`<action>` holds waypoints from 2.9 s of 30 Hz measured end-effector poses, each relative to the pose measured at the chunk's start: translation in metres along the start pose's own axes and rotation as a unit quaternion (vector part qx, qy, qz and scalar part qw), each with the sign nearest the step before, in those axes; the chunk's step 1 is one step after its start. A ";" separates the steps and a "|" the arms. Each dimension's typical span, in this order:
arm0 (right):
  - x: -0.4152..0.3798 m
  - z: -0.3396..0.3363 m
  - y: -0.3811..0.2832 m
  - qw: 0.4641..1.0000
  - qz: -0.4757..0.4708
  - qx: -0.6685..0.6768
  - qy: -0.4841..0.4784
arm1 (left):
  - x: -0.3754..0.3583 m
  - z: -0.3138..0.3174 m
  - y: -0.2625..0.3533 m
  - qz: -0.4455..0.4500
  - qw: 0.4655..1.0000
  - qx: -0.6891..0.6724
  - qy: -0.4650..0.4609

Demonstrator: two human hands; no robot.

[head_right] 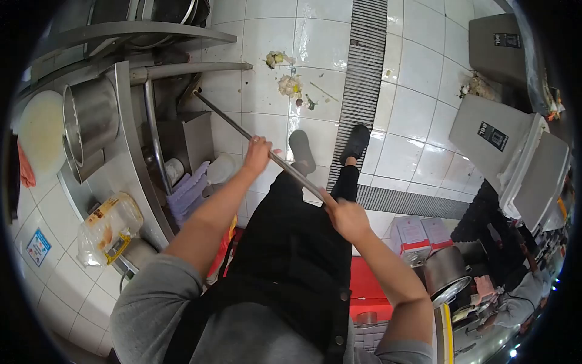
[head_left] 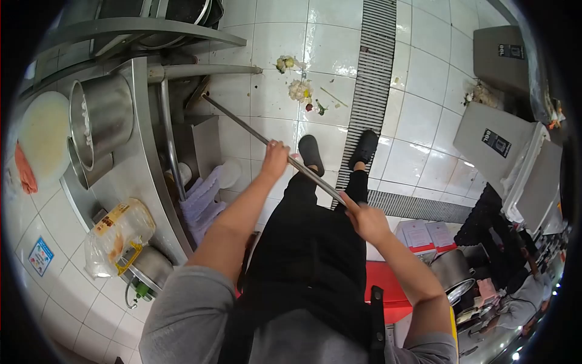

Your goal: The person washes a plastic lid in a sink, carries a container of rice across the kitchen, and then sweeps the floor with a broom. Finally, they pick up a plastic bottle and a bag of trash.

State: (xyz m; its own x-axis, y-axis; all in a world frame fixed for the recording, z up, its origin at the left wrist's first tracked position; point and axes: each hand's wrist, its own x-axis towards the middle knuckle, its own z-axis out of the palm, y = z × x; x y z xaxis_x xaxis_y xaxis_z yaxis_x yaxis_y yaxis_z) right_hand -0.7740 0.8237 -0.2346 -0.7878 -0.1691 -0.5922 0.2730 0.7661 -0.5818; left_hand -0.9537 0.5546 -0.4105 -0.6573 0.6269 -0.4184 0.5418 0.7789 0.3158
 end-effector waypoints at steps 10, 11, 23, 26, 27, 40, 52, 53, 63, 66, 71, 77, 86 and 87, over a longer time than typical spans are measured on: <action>0.203 -0.007 -0.034 0.994 -0.035 -0.102 0.035 | 0.086 0.011 -0.155 -0.132 0.988 0.050 0.061; 0.197 -0.018 -0.035 0.993 -0.035 -0.105 0.033 | 0.094 0.012 -0.157 -0.121 0.988 0.035 0.085; -0.112 -0.080 -0.042 0.989 0.144 0.001 0.023 | 0.003 -0.019 0.103 0.127 0.988 -0.081 -0.023; -0.115 -0.070 -0.014 0.996 0.082 0.011 0.035 | -0.003 -0.015 0.098 0.109 0.987 -0.117 0.001; -0.098 -0.062 0.001 0.997 0.062 0.015 0.036 | 0.001 -0.012 0.089 0.106 0.987 -0.122 0.009; 0.268 -0.027 0.087 0.959 -0.164 -0.223 0.058 | 0.155 0.059 -0.154 -0.162 0.985 0.060 0.003; 0.126 -0.055 -0.095 0.998 -0.003 0.032 -0.052 | 0.036 -0.028 -0.143 -0.053 0.990 -0.111 0.063; 0.103 -0.079 -0.096 0.997 0.015 0.044 -0.068 | 0.033 -0.036 -0.119 -0.010 0.989 -0.124 0.075; -0.008 -0.203 -0.090 1.000 0.010 -0.023 0.006 | 0.064 -0.104 0.022 0.094 0.944 -0.171 0.267; 0.033 -0.104 -0.089 0.994 -0.008 -0.066 0.084 | 0.072 -0.071 -0.032 -0.023 0.951 -0.081 0.296; 0.107 -0.010 -0.103 0.999 0.025 -0.019 0.013 | 0.083 -0.028 -0.114 -0.119 0.967 -0.037 0.222; 0.000 -0.080 -0.129 0.998 0.063 0.020 -0.024 | 0.050 -0.004 -0.069 -0.018 0.999 0.017 -0.030; -0.149 -0.216 -0.189 0.991 0.122 -0.054 -0.014 | -0.008 -0.080 0.110 0.076 0.994 -0.078 0.009; -0.162 -0.229 -0.194 0.991 0.125 -0.048 0.010 | -0.016 -0.103 0.122 0.067 0.988 -0.131 0.037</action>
State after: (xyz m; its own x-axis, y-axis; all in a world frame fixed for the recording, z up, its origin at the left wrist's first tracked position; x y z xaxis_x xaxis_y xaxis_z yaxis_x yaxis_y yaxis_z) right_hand -0.8256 0.8441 0.1021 -0.7132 0.0439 -0.6996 0.4072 0.8383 -0.3626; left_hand -0.9310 0.6415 -0.2770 -0.6312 0.7165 -0.2970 0.4791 0.6613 0.5771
